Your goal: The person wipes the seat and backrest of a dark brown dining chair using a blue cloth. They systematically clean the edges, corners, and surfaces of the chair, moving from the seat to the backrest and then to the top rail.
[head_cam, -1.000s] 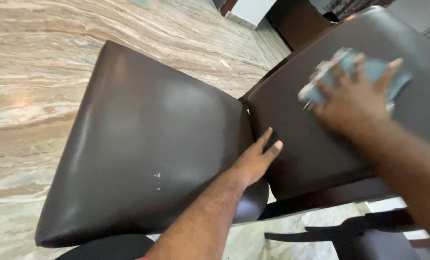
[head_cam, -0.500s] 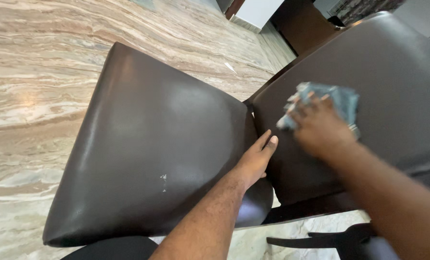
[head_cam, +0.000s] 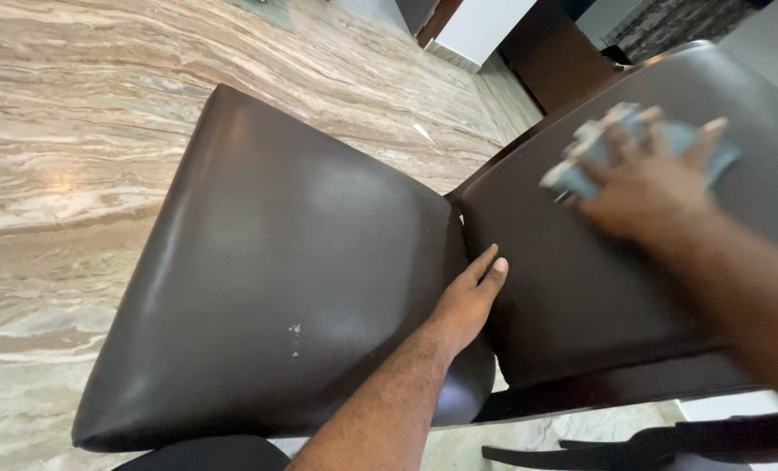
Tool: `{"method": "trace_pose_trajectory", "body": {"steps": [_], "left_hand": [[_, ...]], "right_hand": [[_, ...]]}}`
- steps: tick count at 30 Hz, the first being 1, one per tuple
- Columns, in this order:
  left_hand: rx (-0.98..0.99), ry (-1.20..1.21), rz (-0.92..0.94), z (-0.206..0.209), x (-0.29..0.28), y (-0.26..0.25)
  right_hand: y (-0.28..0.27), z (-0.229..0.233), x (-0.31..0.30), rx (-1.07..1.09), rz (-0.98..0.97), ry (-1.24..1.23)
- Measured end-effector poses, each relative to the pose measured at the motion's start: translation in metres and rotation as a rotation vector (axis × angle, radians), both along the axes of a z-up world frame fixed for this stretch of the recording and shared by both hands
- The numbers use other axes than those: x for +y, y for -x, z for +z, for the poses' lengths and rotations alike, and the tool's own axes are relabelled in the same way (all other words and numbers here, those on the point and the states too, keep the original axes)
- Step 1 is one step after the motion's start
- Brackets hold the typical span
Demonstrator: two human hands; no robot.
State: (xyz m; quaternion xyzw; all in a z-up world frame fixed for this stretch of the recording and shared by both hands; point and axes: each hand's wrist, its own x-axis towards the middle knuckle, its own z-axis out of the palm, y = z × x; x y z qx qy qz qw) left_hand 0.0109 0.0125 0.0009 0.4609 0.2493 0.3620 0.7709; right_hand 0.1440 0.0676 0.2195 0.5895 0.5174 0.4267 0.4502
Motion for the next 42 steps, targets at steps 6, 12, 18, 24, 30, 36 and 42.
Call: {"method": "trace_pose_trajectory", "body": {"steps": [6,12,18,24,30,36,42], "left_hand": [[-0.059,0.012,0.037,0.003,-0.002,0.006],[-0.066,0.087,-0.013,0.005,-0.001,0.008],[-0.166,0.221,-0.01,-0.002,0.008,-0.007],[-0.238,0.296,0.042,-0.013,0.009,-0.014],[-0.179,0.216,0.096,-0.014,0.003,-0.023],[-0.185,0.328,-0.007,-0.009,0.004,-0.01],[-0.315,0.398,-0.151,-0.016,0.014,-0.002]], "right_hand": [[-0.064,0.05,0.044,0.096,0.108,-0.133],[-0.047,-0.002,0.058,0.084,0.186,0.044],[0.022,-0.084,0.02,0.105,0.026,0.264],[0.038,-0.133,-0.011,0.195,0.125,0.441],[0.027,-0.124,0.025,0.07,0.072,0.393],[0.014,-0.105,0.076,0.219,0.063,0.161],[0.012,-0.153,0.088,0.121,0.043,0.284]]}}
